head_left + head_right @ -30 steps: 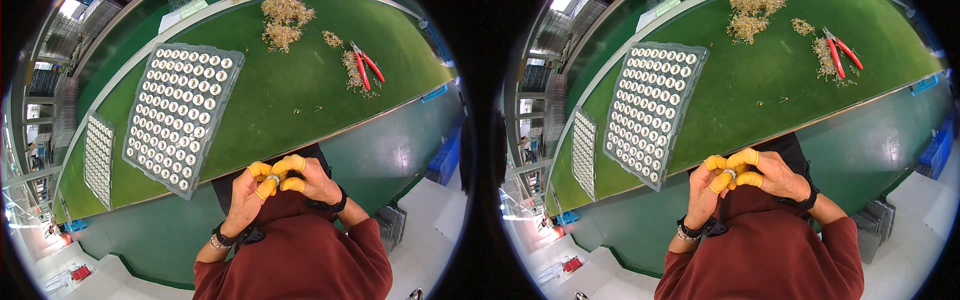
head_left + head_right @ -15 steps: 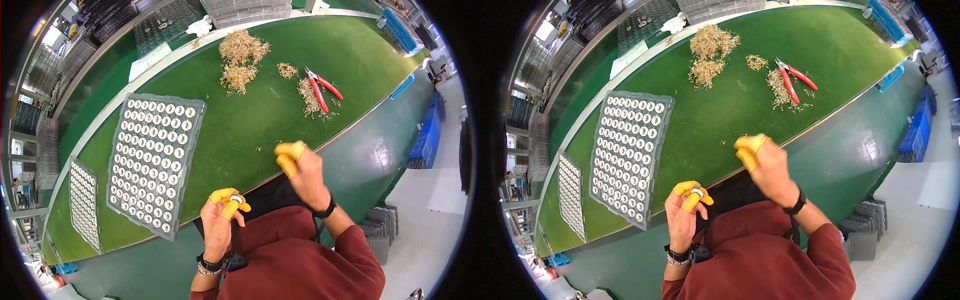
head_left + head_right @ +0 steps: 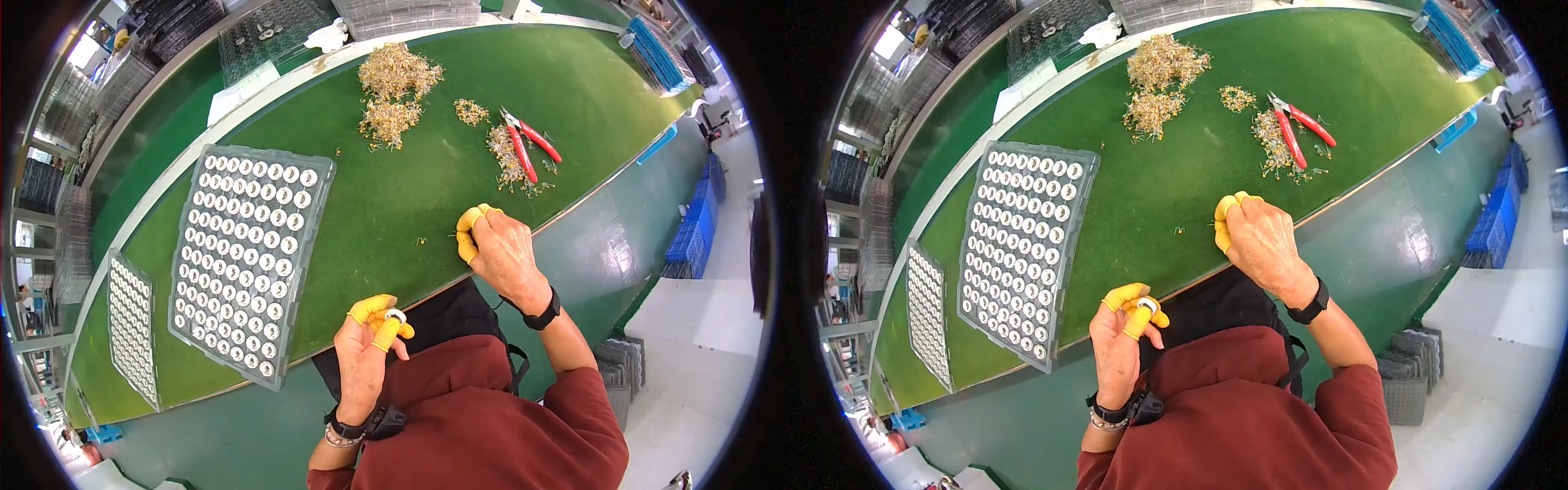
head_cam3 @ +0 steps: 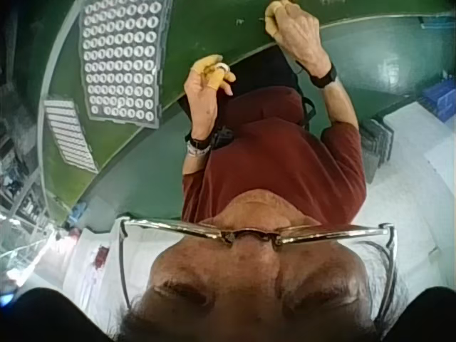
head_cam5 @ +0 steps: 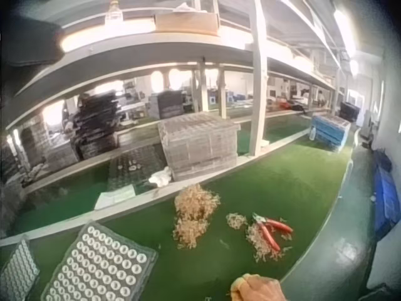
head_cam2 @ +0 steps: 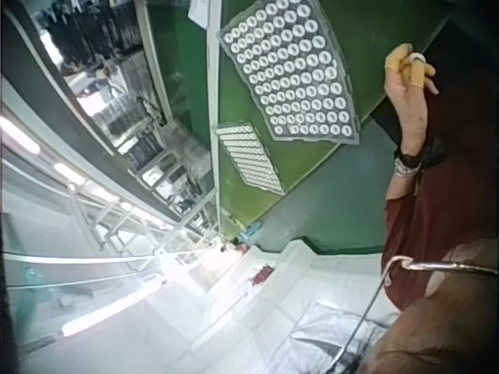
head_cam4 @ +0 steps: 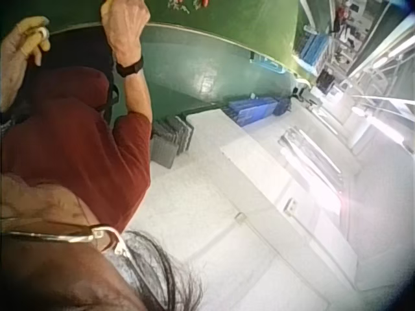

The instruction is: Assembling small electronic or mechanical components by hand at a workbench.

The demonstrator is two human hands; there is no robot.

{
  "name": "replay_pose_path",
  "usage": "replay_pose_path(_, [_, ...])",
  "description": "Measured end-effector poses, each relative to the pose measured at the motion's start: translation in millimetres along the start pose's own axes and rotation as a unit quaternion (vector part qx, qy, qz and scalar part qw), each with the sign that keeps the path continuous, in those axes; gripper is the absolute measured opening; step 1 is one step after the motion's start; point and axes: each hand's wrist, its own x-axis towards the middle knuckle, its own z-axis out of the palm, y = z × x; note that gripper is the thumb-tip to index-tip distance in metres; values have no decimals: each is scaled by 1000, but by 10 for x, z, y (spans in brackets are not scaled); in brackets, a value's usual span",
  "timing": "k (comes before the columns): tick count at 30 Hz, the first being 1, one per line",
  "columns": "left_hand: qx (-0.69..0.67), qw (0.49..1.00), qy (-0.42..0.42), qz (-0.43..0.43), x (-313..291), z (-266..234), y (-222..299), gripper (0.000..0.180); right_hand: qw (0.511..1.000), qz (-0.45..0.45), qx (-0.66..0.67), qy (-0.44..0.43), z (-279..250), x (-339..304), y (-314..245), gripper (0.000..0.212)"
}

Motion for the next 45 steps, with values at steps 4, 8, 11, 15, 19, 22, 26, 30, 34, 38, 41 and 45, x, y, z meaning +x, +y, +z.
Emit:
replay_pose_path(4, [-15, 1000, -10, 3, -12, 23, -34, 18, 975, 116, 181, -59, -54, -100, -105, 13])
replay_pose_path(8, [-28, 999, -23, -13, 3, 111, -1, 19, 875, 165, 452, -59, -17, -297, -307, 10])
replay_pose_path(11, [-22, 999, -44, -18, -2, 82, -23, 22, 783, 208, 582, -70, -13, -390, -513, 7])
replay_pose_path(15, [-41, 997, -62, -11, -19, 45, -65, 25, 803, 190, 557, -96, 47, -457, -571, 7])
replay_pose_path(19, [-36, 997, -63, 7, -53, 0, -50, 22, 831, 159, 524, -96, -4, -421, -640, 9])
replay_pose_path(22, [-34, 998, -55, 13, -78, -9, -28, 19, 877, 83, 469, -71, -11, -407, -674, 13])
replay_pose_path(26, [-51, 997, -50, 28, -84, -18, -45, 16, 891, 19, 452, -42, 26, -422, -693, 16])
replay_pose_path(30, [-73, 994, -76, -28, -69, -49, -61, 17, 892, -41, 450, -11, 95, -426, -676, 19])
replay_pose_path(34, [-90, 994, -63, -16, -63, -37, -119, 16, 897, -73, 435, -25, 120, -421, -653, 20])
replay_pose_path(38, [-69, 997, -29, 7, -92, 21, -97, 14, 896, -36, 441, -36, 79, -450, -717, 21])
replay_pose_path(41, [-28, 999, -3, 46, -117, 40, -82, 12, 880, -1, 474, -38, 94, -480, -723, 23])
replay_pose_path(45, [-3, 998, 17, 56, -93, 20, -41, 9, 887, -1, 459, -54, -4, -448, -702, 23])
